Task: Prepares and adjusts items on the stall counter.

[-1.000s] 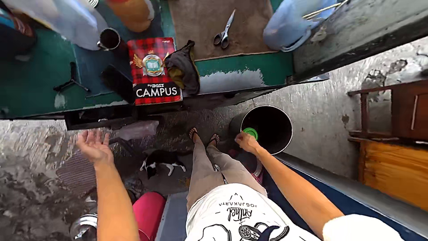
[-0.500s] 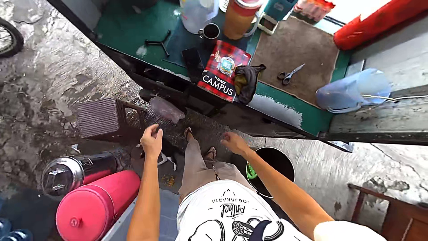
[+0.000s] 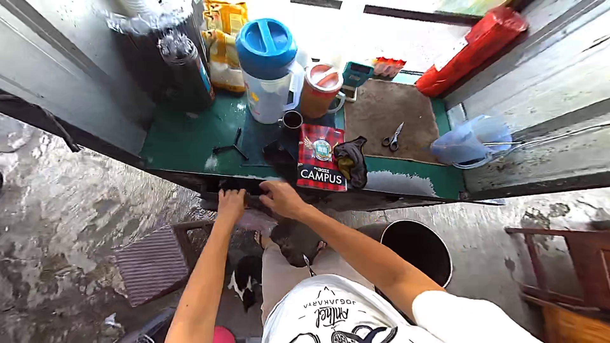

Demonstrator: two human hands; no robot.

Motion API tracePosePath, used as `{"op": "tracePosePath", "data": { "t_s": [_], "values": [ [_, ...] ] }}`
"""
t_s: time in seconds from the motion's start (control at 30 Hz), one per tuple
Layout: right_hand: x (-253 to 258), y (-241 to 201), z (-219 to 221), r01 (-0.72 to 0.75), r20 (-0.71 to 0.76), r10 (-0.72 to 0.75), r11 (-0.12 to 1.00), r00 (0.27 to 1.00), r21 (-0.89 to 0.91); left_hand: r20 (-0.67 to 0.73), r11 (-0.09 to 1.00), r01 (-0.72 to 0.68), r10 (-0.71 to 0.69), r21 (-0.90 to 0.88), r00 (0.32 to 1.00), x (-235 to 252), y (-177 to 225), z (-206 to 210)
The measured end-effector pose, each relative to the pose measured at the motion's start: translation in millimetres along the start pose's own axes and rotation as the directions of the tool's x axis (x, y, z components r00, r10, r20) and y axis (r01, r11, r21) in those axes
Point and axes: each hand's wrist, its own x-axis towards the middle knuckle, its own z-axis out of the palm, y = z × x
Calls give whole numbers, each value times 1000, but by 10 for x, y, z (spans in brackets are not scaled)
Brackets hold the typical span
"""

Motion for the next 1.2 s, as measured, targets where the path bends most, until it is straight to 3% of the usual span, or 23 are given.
{"op": "tracePosePath", "data": {
  "t_s": [0.07,0.13,0.23,0.3,0.37,0.47,0.53,0.6,0.67,0.73,0.77,0.83,0.9,1.07,1.2],
  "values": [
    [424,-34,12,-42,-181,32,998,983,-49,-85,997,-68,66,-26,994,-5,-96,121],
    [965,-104,6,-83,-279,56,993,959,-87,-260,987,-141,115,-83,959,-39,-145,209],
    [1643,-235,137,-104,-239,59,978,969,-183,-500,965,-226,131,-135,856,-270,-138,319],
    [1911,-336,225,-150,-136,123,965,983,-214,-553,950,-260,127,-170,824,-494,-69,309],
    [2009,-398,242,-206,-94,191,963,977,-176,-541,934,-275,113,-229,833,-730,12,277],
    [1745,-481,179,-201,-102,201,980,974,7,-582,920,-269,58,-285,811,-1045,90,297],
    [1147,-523,72,-97,-147,135,966,980,240,-631,907,-278,18,-316,776,-1200,144,273],
    [294,-392,-90,-4,-87,59,853,994,522,-649,858,-339,8,-386,761,-1300,264,245],
    [-633,-37,-142,-16,12,10,709,1000,705,-595,761,-437,84,-479,799,-1332,536,183],
    [-1436,444,-55,-81,55,61,631,997,772,-384,647,-439,235,-624,893,-1282,999,168],
    [-1752,682,45,-100,39,116,586,992,804,-240,596,-389,316,-702,918,-1229,1250,232],
    [-2167,1113,253,-102,-15,246,458,969,883,46,549,-219,428,-807,903,-1037,1707,497],
    [-2367,1478,415,-71,-86,382,379,920,923,218,524,-34,410,-851,886,-854,2063,871],
    [-2312,2242,662,-80,-137,625,306,769,949,200,342,133,170,-930,965,-382,2494,1579],
    [-2109,2715,904,-173,-142,669,382,730,908,259,242,220,139,-945,956,-131,2421,1934]
  ]
}}
